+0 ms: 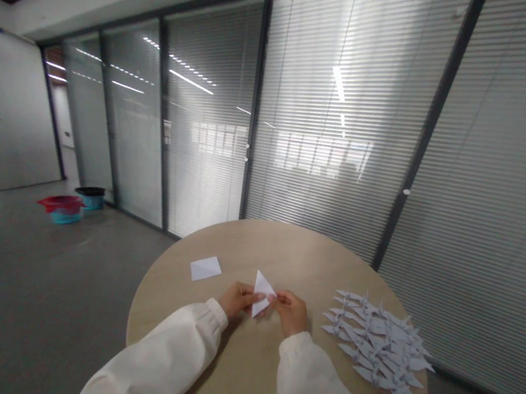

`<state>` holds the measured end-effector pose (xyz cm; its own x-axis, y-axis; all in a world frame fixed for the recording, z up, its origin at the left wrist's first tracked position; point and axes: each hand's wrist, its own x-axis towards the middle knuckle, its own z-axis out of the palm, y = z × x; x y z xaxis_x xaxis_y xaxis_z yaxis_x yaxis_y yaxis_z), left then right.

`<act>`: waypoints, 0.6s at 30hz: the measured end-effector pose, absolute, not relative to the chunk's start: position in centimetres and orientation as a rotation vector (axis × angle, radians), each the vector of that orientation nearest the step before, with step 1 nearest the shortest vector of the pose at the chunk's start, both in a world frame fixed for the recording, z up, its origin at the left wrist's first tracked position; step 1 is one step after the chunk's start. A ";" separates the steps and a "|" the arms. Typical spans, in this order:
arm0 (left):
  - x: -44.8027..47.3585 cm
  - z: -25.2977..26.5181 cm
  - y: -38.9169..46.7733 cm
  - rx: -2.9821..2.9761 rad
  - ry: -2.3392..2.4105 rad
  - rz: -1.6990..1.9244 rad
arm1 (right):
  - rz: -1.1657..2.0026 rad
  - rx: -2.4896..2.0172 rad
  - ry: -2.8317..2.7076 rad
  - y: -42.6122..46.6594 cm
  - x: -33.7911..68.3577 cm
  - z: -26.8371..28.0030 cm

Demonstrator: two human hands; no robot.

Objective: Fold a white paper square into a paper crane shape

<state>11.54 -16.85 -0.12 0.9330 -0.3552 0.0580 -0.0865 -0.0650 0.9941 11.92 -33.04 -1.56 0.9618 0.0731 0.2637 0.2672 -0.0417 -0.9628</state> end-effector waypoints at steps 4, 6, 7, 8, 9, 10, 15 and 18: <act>11.5 -0.3 -17.0 1.589 -0.343 -0.309 | -0.182 -1.582 -0.262 -33.2 12.0 -1.5; 11.4 -0.5 -17.1 1.539 -0.300 -0.371 | -0.201 -1.561 -0.248 -33.3 12.0 -1.4; 11.4 -0.6 -17.2 1.517 -0.280 -0.398 | -0.207 -1.553 -0.238 -33.3 12.0 -1.3; 11.4 -0.7 -17.3 1.499 -0.267 -0.421 | -0.213 -1.549 -0.228 -33.4 12.0 -1.3; 11.4 -0.8 -17.3 1.485 -0.261 -0.437 | -0.218 -1.546 -0.222 -33.4 12.0 -1.2; 11.4 -0.8 -17.3 1.477 -0.261 -0.450 | -0.223 -1.543 -0.221 -33.4 12.0 -1.3; 11.3 -0.5 -17.3 1.469 -0.270 -0.461 | -0.226 -1.534 -0.225 -33.3 12.2 -1.6; 11.3 -0.5 -17.2 1.474 -0.262 -0.455 | -0.223 -1.535 -0.224 -33.3 12.1 -1.6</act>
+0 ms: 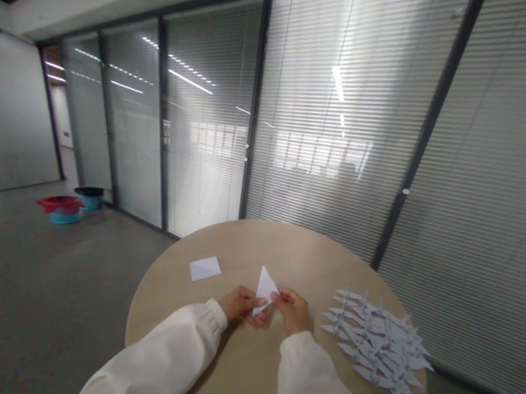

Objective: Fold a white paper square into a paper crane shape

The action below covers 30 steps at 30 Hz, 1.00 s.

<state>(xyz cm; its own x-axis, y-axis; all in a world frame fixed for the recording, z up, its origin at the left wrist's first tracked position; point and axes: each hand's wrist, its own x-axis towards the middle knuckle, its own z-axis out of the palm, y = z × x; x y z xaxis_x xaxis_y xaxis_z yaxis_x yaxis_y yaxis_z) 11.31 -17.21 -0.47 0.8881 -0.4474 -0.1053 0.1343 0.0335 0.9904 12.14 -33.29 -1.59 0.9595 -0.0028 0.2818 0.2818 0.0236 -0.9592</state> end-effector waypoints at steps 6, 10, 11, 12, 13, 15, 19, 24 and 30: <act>11.4 -0.8 -17.2 1.466 -0.263 -0.464 | -0.216 -1.532 -0.231 -33.4 12.1 -1.6; 11.6 -1.2 -17.3 1.433 -0.287 -0.518 | -0.256 -1.517 -0.185 -33.7 12.5 -2.0; 11.7 -1.2 -17.3 1.429 -0.294 -0.522 | -0.254 -1.512 -0.177 -33.7 12.6 -2.1; 11.7 -1.3 -17.3 1.431 -0.297 -0.523 | -0.253 -1.507 -0.177 -33.8 12.7 -2.2; 11.8 -1.4 -17.3 1.438 -0.295 -0.520 | -0.251 -1.503 -0.182 -33.8 12.7 -2.2; 11.9 -1.4 -17.3 1.466 -0.285 -0.509 | -0.251 -1.517 -0.182 -33.7 12.7 -2.1; 11.8 -1.2 -17.3 1.519 -0.277 -0.493 | -0.248 -1.503 -0.167 -33.6 12.5 -1.9; 11.7 -1.2 -17.4 1.527 -0.274 -0.484 | -0.257 -1.487 -0.166 -33.5 12.5 -1.9; 11.9 -1.7 -17.4 1.494 -0.326 -0.504 | -0.313 -1.424 -0.104 -33.8 12.9 -2.2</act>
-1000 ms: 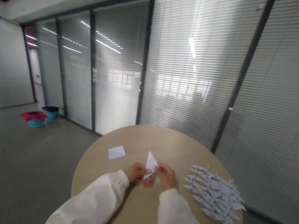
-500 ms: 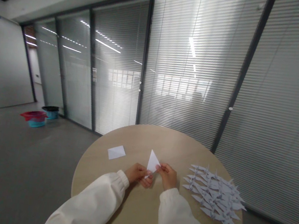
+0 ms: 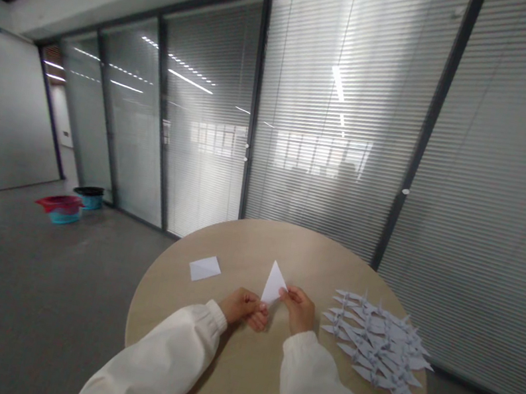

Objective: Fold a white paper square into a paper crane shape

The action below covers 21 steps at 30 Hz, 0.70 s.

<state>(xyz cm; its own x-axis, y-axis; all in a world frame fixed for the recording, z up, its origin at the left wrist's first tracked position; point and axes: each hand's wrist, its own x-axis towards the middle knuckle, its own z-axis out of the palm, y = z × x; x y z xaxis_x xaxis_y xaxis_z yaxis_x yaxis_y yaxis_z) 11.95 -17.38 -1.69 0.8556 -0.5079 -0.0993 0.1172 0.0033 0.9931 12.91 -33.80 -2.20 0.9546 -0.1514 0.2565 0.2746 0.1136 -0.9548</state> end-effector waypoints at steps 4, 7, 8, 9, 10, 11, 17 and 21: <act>11.8 -1.5 -17.2 1.545 -0.354 -0.478 | -0.316 -1.401 -0.107 -33.7 13.0 -2.4; 11.7 -1.2 -17.1 1.597 -0.374 -0.450 | -0.300 -1.390 -0.120 -33.7 12.9 -2.4; 11.7 -1.2 -17.1 1.611 -0.381 -0.442 | -0.292 -1.385 -0.121 -33.7 12.9 -2.4; 11.7 -1.2 -17.1 1.620 -0.387 -0.437 | -0.285 -1.380 -0.120 -33.7 12.8 -2.4; 11.7 -1.2 -17.1 1.625 -0.393 -0.435 | -0.281 -1.374 -0.117 -33.7 12.8 -2.4; 11.6 -1.2 -17.1 1.626 -0.397 -0.439 | -0.279 -1.368 -0.116 -33.7 12.9 -2.4; 11.5 -1.0 -17.3 1.629 -0.367 -0.334 | -0.227 -1.369 -0.156 -33.7 13.2 -2.7; 11.9 -0.4 -17.2 1.644 -0.273 -0.079 | -0.115 -1.401 -0.248 -33.3 12.9 -2.6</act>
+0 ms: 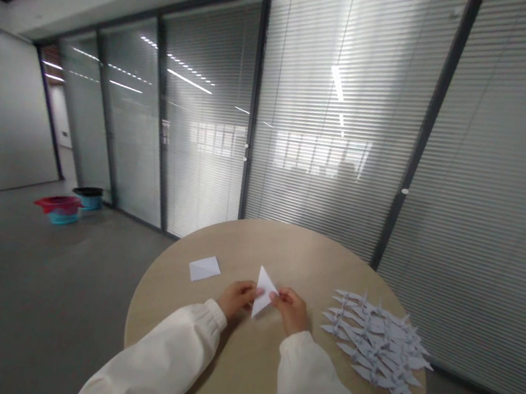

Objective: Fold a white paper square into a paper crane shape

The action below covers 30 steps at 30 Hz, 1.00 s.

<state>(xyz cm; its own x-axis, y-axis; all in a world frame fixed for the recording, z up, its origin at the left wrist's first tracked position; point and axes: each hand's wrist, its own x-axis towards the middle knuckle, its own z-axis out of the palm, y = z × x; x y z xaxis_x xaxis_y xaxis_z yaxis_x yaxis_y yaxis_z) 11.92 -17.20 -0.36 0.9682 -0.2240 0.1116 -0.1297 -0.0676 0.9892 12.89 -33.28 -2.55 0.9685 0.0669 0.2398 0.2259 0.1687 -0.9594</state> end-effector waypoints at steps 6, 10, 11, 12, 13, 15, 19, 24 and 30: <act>12.5 -0.1 -16.7 1.593 -0.205 0.088 | -0.061 -1.404 -0.268 -32.9 12.6 -2.4; 12.7 -0.4 -16.7 1.602 -0.202 0.101 | -0.055 -1.394 -0.290 -33.0 12.6 -2.3; 12.7 -0.5 -16.6 1.607 -0.203 0.099 | -0.054 -1.397 -0.290 -33.0 12.6 -2.3; 12.8 -0.5 -16.6 1.612 -0.203 0.097 | -0.053 -1.404 -0.289 -33.0 12.5 -2.2; 12.8 -0.6 -16.6 1.619 -0.202 0.093 | -0.052 -1.414 -0.291 -33.0 12.5 -2.2; 12.9 -0.8 -16.5 1.634 -0.197 0.082 | -0.054 -1.445 -0.308 -32.9 12.3 -2.0; 13.0 -1.1 -16.4 1.651 -0.190 0.045 | -0.095 -1.575 -0.361 -32.8 11.9 -1.6; 12.8 -1.2 -16.8 1.627 -0.256 -0.062 | -0.117 -1.682 -0.372 -32.7 11.6 -1.2; 12.3 -0.9 -17.2 1.591 -0.355 -0.139 | -0.056 -1.631 -0.439 -32.5 11.4 -1.2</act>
